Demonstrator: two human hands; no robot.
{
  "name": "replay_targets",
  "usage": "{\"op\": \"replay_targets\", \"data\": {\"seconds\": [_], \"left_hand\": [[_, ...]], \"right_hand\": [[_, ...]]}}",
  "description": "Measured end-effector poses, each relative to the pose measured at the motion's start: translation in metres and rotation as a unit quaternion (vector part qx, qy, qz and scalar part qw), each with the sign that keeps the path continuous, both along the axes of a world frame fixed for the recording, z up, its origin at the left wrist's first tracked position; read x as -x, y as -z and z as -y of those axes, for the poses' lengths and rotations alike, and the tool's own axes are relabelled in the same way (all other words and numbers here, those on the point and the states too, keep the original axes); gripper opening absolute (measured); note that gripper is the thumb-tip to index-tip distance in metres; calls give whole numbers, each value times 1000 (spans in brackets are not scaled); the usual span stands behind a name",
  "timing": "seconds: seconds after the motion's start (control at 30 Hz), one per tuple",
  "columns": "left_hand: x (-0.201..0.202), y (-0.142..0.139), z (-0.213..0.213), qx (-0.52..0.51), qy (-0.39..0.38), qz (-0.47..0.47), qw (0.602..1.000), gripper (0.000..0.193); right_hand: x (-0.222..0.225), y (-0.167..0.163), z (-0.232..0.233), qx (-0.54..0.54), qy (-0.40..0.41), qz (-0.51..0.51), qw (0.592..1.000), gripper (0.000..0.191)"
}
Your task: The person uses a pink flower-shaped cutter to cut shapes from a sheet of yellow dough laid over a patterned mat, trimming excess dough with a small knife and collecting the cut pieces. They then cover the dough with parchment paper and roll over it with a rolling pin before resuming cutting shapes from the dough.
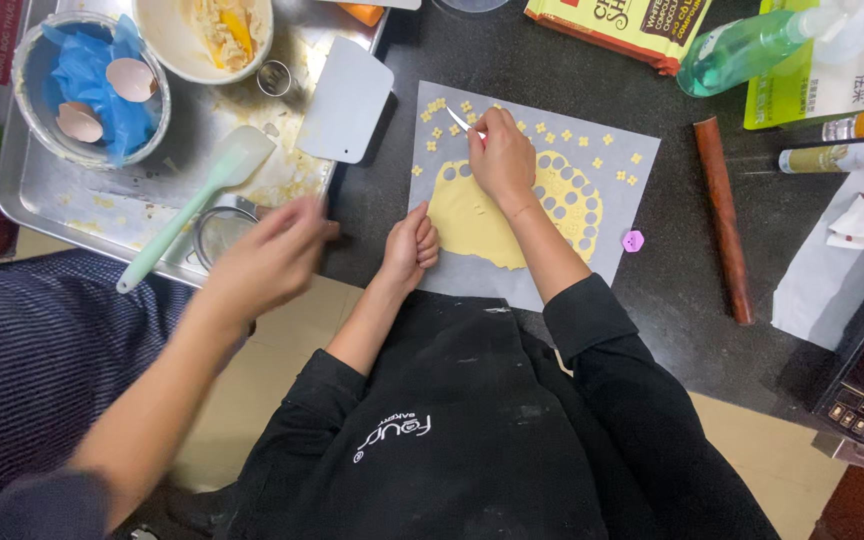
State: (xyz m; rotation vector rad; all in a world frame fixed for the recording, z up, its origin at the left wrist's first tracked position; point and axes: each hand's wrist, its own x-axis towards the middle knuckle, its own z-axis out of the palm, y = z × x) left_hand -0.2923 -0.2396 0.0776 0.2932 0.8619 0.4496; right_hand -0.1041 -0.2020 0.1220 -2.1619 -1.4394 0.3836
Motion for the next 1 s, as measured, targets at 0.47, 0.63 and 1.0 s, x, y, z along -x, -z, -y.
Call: {"op": "replay_targets", "data": {"seconds": [0.47, 0.63, 1.0], "left_hand": [[-9, 5, 3, 14, 15, 52, 998, 29], [-22, 3, 8, -14, 56, 48, 997, 34], [-44, 21, 19, -99, 122, -29, 987, 61]], "right_hand": [[-17, 0, 11, -28, 30, -28, 999, 14], [-35, 3, 65, -47, 84, -89, 991, 14], [-113, 24, 230, -28, 295, 0, 955, 28]]}}
